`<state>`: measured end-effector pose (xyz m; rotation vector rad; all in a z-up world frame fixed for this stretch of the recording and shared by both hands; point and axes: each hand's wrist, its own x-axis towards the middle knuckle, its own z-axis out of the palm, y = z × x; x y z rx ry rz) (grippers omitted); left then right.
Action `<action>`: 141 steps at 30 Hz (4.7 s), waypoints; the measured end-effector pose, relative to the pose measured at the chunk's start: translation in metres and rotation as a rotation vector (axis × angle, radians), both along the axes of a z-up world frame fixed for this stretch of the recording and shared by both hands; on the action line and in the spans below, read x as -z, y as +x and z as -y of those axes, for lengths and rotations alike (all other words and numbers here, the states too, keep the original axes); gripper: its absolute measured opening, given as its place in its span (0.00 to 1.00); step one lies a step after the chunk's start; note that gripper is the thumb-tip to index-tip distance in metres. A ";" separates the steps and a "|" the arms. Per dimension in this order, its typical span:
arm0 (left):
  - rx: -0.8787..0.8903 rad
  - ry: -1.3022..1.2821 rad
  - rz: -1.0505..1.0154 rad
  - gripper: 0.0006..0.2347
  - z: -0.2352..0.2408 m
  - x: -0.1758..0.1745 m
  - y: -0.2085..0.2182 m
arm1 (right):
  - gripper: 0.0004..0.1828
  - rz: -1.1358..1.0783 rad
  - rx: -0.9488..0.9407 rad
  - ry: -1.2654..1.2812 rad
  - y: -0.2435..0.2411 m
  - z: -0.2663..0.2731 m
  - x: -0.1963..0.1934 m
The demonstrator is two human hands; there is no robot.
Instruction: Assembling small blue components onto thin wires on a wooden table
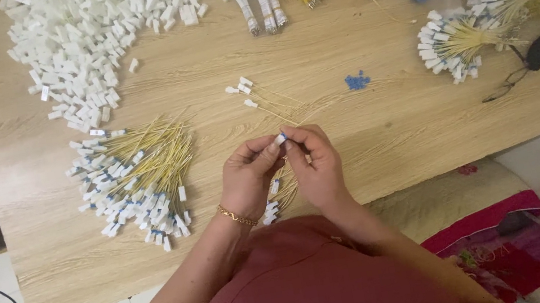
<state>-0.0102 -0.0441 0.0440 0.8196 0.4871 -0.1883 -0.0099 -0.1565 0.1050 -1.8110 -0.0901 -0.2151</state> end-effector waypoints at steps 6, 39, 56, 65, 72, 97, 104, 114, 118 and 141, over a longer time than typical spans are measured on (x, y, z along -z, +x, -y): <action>-0.026 0.008 -0.038 0.08 0.002 0.011 0.000 | 0.12 -0.002 0.022 0.032 -0.002 -0.003 0.016; 0.546 2.069 0.702 0.05 -0.035 0.109 0.114 | 0.14 -0.452 0.365 -0.645 0.142 0.228 0.174; 0.422 1.332 0.298 0.08 -0.054 0.040 0.022 | 0.09 -0.372 0.289 -0.800 0.117 0.211 0.174; 0.180 0.805 0.152 0.08 -0.056 0.027 0.009 | 0.10 -0.441 0.251 -0.740 0.099 0.218 0.169; 0.094 0.590 0.115 0.09 -0.051 0.039 0.006 | 0.09 -0.384 0.080 -0.905 0.112 0.211 0.154; 0.006 0.274 0.063 0.10 -0.004 0.030 -0.003 | 0.04 -0.373 0.028 0.318 0.019 0.011 0.060; 0.005 0.268 0.107 0.08 0.007 0.009 -0.009 | 0.06 -0.319 0.006 0.144 0.014 0.008 0.036; -0.023 0.206 0.153 0.06 0.000 -0.009 -0.007 | 0.06 -0.241 0.019 0.246 0.005 0.000 0.037; -0.003 0.221 0.175 0.06 0.001 -0.010 -0.005 | 0.05 -0.228 0.050 0.305 0.004 0.000 0.033; 0.343 0.768 0.049 0.10 -0.036 0.052 0.017 | 0.10 -0.338 -0.073 -0.052 0.011 0.007 0.081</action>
